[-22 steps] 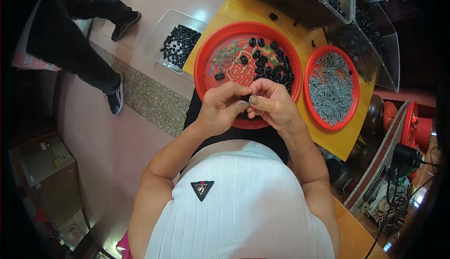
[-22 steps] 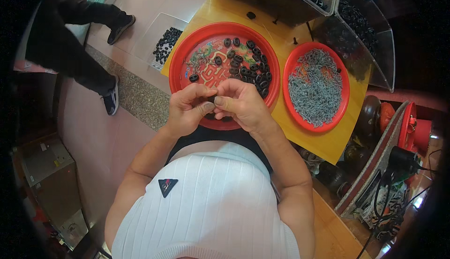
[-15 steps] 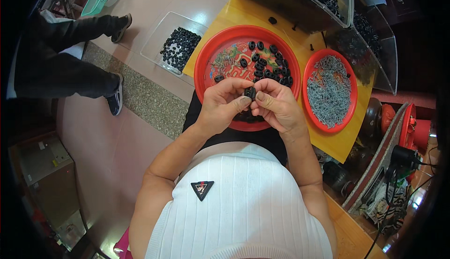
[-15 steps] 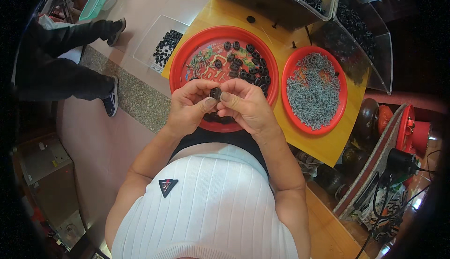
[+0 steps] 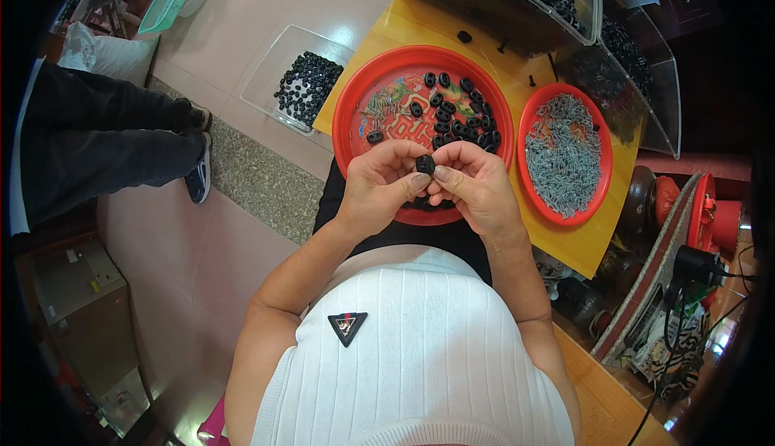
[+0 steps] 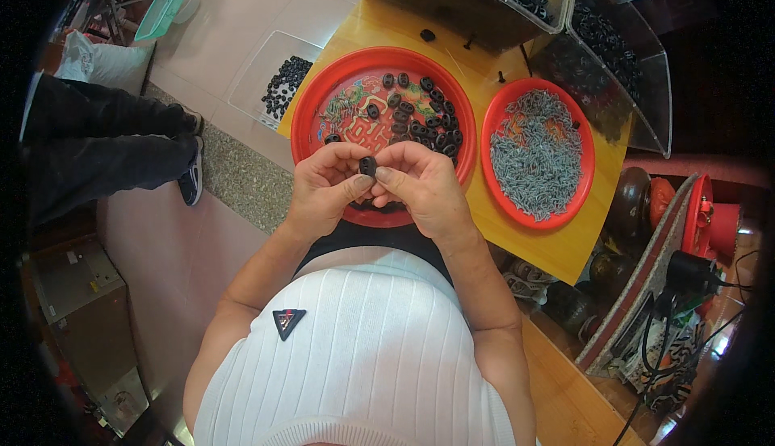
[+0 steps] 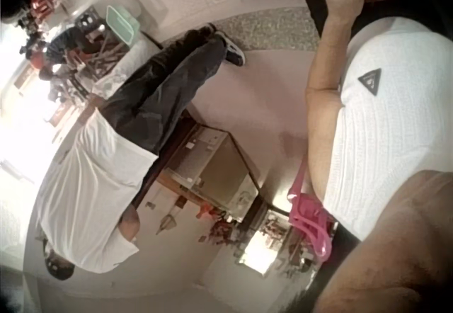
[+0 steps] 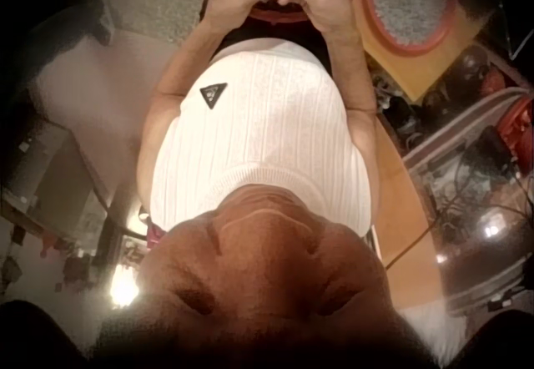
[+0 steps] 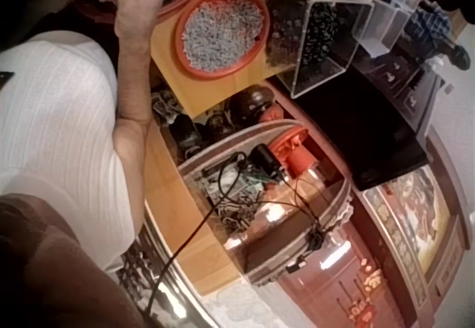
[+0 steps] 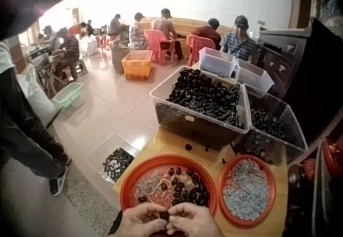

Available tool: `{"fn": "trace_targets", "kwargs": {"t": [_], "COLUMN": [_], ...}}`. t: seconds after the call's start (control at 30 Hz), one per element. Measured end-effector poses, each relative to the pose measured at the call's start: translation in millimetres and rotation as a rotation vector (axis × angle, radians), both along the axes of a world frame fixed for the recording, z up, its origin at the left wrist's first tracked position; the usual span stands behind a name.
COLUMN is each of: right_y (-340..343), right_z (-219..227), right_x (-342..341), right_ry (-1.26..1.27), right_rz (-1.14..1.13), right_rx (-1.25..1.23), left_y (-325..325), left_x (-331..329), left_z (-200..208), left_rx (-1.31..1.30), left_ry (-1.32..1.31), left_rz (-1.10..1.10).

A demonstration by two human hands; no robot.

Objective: Sorting and inspecting small black plastic components at a workbench.

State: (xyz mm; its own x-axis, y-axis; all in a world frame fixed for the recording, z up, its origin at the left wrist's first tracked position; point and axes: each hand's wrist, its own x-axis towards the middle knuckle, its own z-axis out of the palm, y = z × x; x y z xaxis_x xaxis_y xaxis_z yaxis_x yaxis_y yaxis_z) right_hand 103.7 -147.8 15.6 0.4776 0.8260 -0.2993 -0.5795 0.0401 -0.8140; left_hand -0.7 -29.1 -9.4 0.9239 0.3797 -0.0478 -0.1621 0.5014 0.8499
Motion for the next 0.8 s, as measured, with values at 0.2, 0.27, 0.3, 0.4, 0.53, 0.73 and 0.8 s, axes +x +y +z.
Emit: {"fn": "trace_targets", "kwargs": {"t": [0.2,0.27,0.3,0.4,0.53,0.73,0.8], "right_y": [-3.1,-3.8,-3.6,-4.3,-4.4,-0.1,0.8], "right_z": [-0.4,0.0,1.4,3.1,4.9,5.1,4.0], "right_x": [0.2,0.0,-0.1,-0.3,-1.6,-1.1,-0.7], "right_ry": [-0.075,-0.11,-0.11,-0.116,-0.141,-0.178,-0.182], "right_rz": [0.016,0.015,0.015,0.019,0.014,-0.01,-0.007], "right_rx": [-0.033,-0.042,-0.05,-0.071,-0.071,-0.046,-0.038], "left_y": [-3.2,-4.0,-4.4,-5.9,-5.8,-8.9,-10.5], "left_x": [-3.1,-4.1,-4.5,-5.3,-5.2,-5.3,-5.3], "left_z": [2.5,4.2,5.3,8.7,7.2,4.2,3.6], "left_rx": [-0.015,-0.002,-0.007,0.01,0.03,-0.026,-0.001], "left_ry": [0.019,0.028,0.024,0.007,0.015,0.039,0.032], "left_rz": [0.0,0.006,0.012,0.016,0.014,0.078,0.092]}}
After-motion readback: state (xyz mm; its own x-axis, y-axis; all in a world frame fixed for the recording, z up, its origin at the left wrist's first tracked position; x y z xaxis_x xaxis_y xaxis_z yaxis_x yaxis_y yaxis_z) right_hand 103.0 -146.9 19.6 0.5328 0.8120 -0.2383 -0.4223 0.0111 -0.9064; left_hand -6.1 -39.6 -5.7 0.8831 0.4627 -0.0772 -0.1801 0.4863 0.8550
